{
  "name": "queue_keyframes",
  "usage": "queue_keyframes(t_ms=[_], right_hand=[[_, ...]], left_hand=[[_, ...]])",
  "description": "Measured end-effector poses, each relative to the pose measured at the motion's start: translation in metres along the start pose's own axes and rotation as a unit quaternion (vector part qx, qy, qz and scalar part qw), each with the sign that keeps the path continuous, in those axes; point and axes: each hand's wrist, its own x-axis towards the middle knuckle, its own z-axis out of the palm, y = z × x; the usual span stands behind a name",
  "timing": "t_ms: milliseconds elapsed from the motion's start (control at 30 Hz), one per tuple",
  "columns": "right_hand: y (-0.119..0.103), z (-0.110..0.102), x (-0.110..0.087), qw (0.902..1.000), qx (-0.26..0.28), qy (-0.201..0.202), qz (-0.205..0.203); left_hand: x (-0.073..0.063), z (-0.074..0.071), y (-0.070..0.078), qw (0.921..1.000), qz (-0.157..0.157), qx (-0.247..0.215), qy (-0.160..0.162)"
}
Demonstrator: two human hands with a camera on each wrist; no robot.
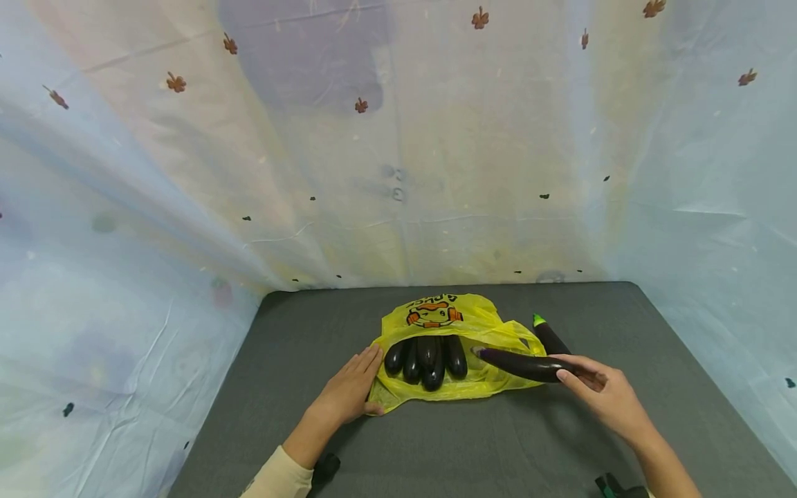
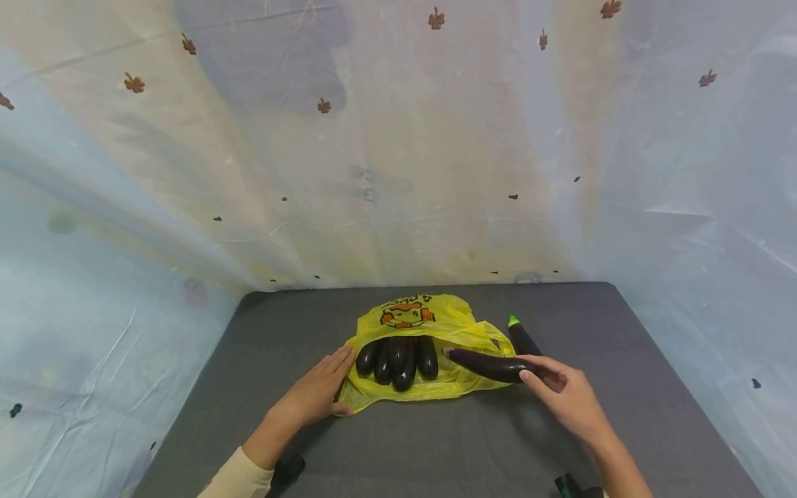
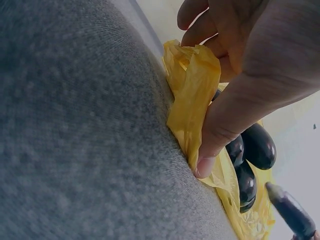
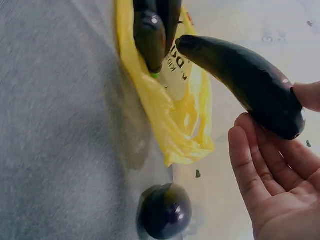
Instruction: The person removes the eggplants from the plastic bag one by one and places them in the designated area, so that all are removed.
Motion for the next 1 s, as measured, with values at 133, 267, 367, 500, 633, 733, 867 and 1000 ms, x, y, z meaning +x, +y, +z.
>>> queue_keyframes(t_ms=[133, 267, 367, 500, 633, 733, 867, 1000], right_hand=[[-0.0016, -0.0026, 0.0010, 0.9997, 0.020, 0.000, -0.010], [-0.0014, -0.0046, 0.0021, 0.9990, 0.040, 0.001, -0.021], [-0.0010, -0.0048, 0.0025, 0.9988, 0.041, 0.010, -0.024], [-0.0005, -0.0045, 0.0029, 0.9984, 0.041, 0.029, -0.024], [0.0014, -0.0048, 0.0039, 0.9972, 0.049, 0.052, -0.023], [0.0027, -0.0050, 0.0050, 0.9960, 0.047, 0.073, -0.019], [0.0045, -0.0057, 0.0067, 0.9943, 0.041, 0.098, -0.012], [0.0078, -0.0067, 0.0077, 0.9927, 0.032, 0.117, -0.007]], left_hand=[[0.0000, 0.0009, -0.0006, 1.0000, 0.000, 0.003, 0.000], [0.0001, 0.0015, -0.0009, 1.0000, 0.000, 0.002, -0.001], [0.0002, 0.0015, -0.0008, 1.0000, -0.002, -0.003, -0.004], [0.0005, 0.0016, -0.0010, 1.0000, -0.003, -0.003, -0.006], [0.0009, 0.0018, -0.0011, 1.0000, -0.002, -0.003, -0.003], [0.0007, 0.0023, -0.0013, 1.0000, -0.001, -0.002, -0.003], [0.0005, 0.0017, -0.0013, 1.0000, 0.001, 0.000, -0.003], [0.0001, -0.0001, -0.0006, 1.0000, 0.006, 0.003, -0.003]])
